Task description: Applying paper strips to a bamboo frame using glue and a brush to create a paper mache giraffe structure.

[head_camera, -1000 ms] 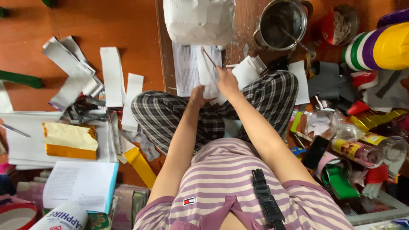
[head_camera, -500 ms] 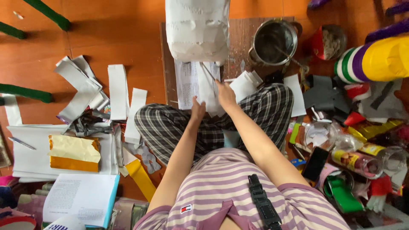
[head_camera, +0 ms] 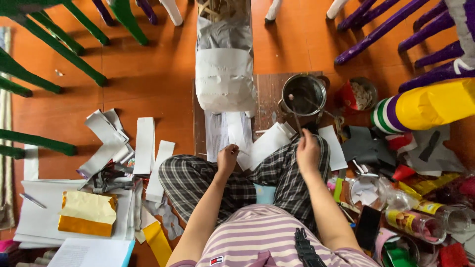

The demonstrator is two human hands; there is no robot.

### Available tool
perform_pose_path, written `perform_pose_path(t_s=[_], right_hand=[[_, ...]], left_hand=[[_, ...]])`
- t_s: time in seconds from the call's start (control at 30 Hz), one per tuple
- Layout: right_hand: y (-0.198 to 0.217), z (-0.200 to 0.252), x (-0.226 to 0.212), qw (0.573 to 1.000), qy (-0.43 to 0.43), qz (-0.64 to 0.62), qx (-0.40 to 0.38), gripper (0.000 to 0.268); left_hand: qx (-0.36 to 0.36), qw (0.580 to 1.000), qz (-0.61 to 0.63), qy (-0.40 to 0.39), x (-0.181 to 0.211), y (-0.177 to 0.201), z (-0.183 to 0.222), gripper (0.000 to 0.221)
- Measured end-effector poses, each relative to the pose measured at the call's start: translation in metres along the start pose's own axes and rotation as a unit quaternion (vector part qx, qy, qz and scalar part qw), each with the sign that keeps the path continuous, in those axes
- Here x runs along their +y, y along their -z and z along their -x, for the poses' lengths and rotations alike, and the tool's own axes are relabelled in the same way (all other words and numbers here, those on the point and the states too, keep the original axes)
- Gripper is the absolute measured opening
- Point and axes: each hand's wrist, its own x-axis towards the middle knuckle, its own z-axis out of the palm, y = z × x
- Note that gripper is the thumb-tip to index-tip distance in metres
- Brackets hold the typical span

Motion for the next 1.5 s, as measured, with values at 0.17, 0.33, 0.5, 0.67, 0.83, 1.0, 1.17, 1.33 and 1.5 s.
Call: perform_pose_path(t_s=[0.17, 0.33, 0.5, 0.67, 0.83, 1.0, 1.17, 1.33, 1.5], right_hand=[[0.008, -0.083, 0.03, 0.929, -0.171, 0.219, -0.247, 0.049], [0.028, -0.103, -0.073, 0.929, 0.057, -0.004, -0.365, 0.064], [-0.013, -0.076, -0.09, 0.848, -0.007, -0.384, -0.365, 0.026], [0.021, -0.137, -0.133, 0.796, -0.075, -0.558, -0.223, 0.012], [0.0, -0.235, -0.154, 0.792, -0.06, -0.587, -0.16, 0.016], [-0.059, -0.277, -0.181, 0.754, -0.143, -0.63, -0.118, 0.023], [-0.126, -0.274, -0.141, 0.93, -0.054, -0.361, 0.044, 0.026], [-0.116, -0.257, -0.165, 0.96, -0.058, -0.269, 0.053, 0.035], [-0.126, -0.251, -0.165, 0.962, -0.107, -0.248, 0.047, 0.033]], left_hand=[[0.118, 0.98, -0.032, -0.157, 0.06, 0.061, -0.001, 0.013], [0.09, 0.953, 0.095, -0.275, 0.128, 0.108, 0.01, 0.011], [0.057, 0.888, 0.303, -0.341, 0.204, 0.185, 0.04, 0.011], [0.199, 0.842, 0.442, -0.237, 0.205, 0.251, 0.015, 0.01], [0.279, 0.773, 0.53, -0.211, 0.215, 0.29, -0.056, 0.016], [0.247, 0.815, 0.486, -0.196, 0.213, 0.306, -0.105, 0.053], [0.189, 0.912, 0.33, -0.154, 0.198, 0.305, -0.12, 0.052], [0.131, 0.95, 0.255, -0.124, 0.161, 0.27, -0.154, 0.051], [0.12, 0.95, 0.252, -0.139, 0.166, 0.265, -0.156, 0.045]])
